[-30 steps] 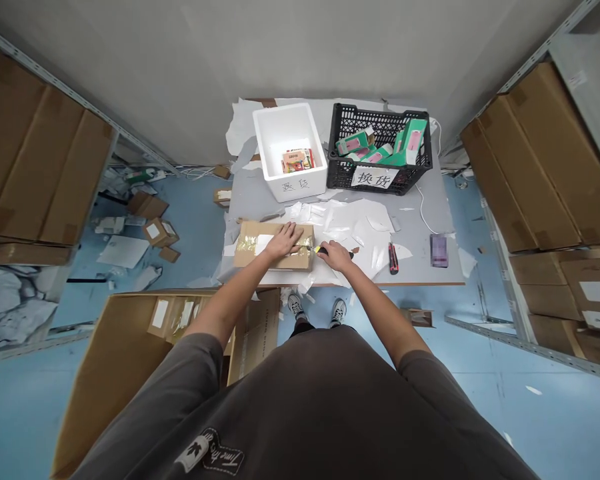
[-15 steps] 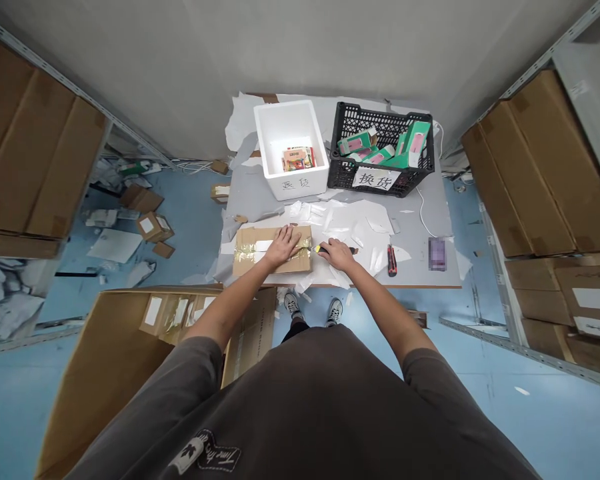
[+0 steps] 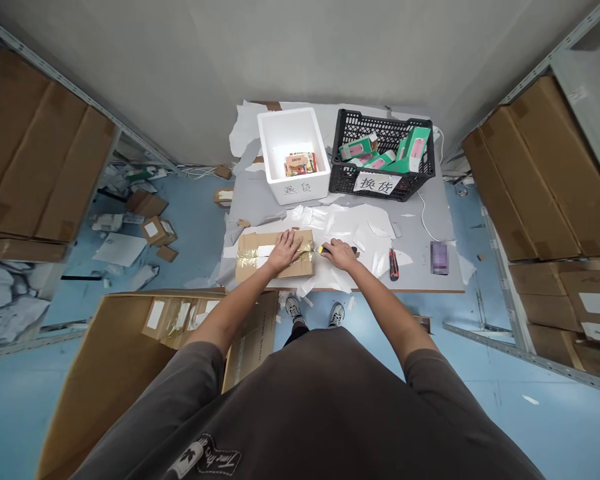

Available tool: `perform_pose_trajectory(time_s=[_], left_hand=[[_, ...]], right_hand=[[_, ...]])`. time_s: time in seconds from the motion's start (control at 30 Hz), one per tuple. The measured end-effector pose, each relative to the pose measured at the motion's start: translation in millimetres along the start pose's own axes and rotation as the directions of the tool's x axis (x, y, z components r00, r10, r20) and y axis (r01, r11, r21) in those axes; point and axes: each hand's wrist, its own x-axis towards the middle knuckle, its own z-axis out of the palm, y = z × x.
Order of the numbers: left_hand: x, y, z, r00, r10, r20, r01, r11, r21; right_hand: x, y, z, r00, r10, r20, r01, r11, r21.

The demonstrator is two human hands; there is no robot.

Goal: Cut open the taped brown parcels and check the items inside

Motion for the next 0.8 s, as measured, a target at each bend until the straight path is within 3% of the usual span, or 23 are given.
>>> perform_pose_trajectory(time_s=[0.13, 0.23, 0.3, 0.37, 0.43, 0.53, 0.6, 0.63, 0.7, 0.8], left_hand=[[-2, 5, -4.4, 1.0, -0.024, -0.001, 0.024, 0.999, -0.035], [-2, 6, -7.3, 0.999, -0.05, 0.0, 0.05, 0.998, -0.023], [-1, 5, -10.9, 0.998, -0.057, -0.004, 0.057, 0.998, -0.015], [0, 5, -15.7, 0.998, -0.064, -0.002, 0.064, 0.998, -0.01], [2, 5, -20.6, 0.995, -0.104, -0.005, 0.104, 0.995, 0.004], [4, 6, -26.7, 0.976, -0.219, -0.017, 0.219, 0.975, 0.035], [2, 1, -32.1, 0.967, -0.253, 0.007, 0.253, 0.967, 0.039], [-1, -5, -36.1, 0.969, -0.246, 0.035, 0.245, 0.969, 0.038], [-11, -21, -47.4, 0.97, -0.223, 0.093, 0.219, 0.975, 0.045], [-35, -52, -68.6, 0.961, -0.253, 0.113, 0.244, 0.966, 0.089]], right_hand=[[5, -4, -1, 1.0, 0.011, -0.019, -0.01, 1.0, 0.021], [-4, 7, -2, 0.998, 0.055, -0.025, -0.053, 0.997, 0.064], [-17, 16, 1, 0.989, 0.133, -0.061, -0.122, 0.979, 0.166], [-30, 16, 11, 0.955, 0.281, -0.093, -0.227, 0.898, 0.377], [-40, 2, 29, 0.887, 0.459, -0.046, -0.319, 0.682, 0.658], [-45, -44, 63, 0.794, 0.583, 0.171, -0.335, 0.184, 0.924], [-41, -77, 82, 0.785, 0.574, 0.232, -0.304, 0.031, 0.952], [-38, -91, 89, 0.772, 0.59, 0.238, -0.306, 0.017, 0.952], [-30, -105, 96, 0.74, 0.645, 0.191, -0.304, 0.068, 0.95], [-11, -95, 94, 0.699, 0.713, 0.06, -0.283, 0.199, 0.938]])
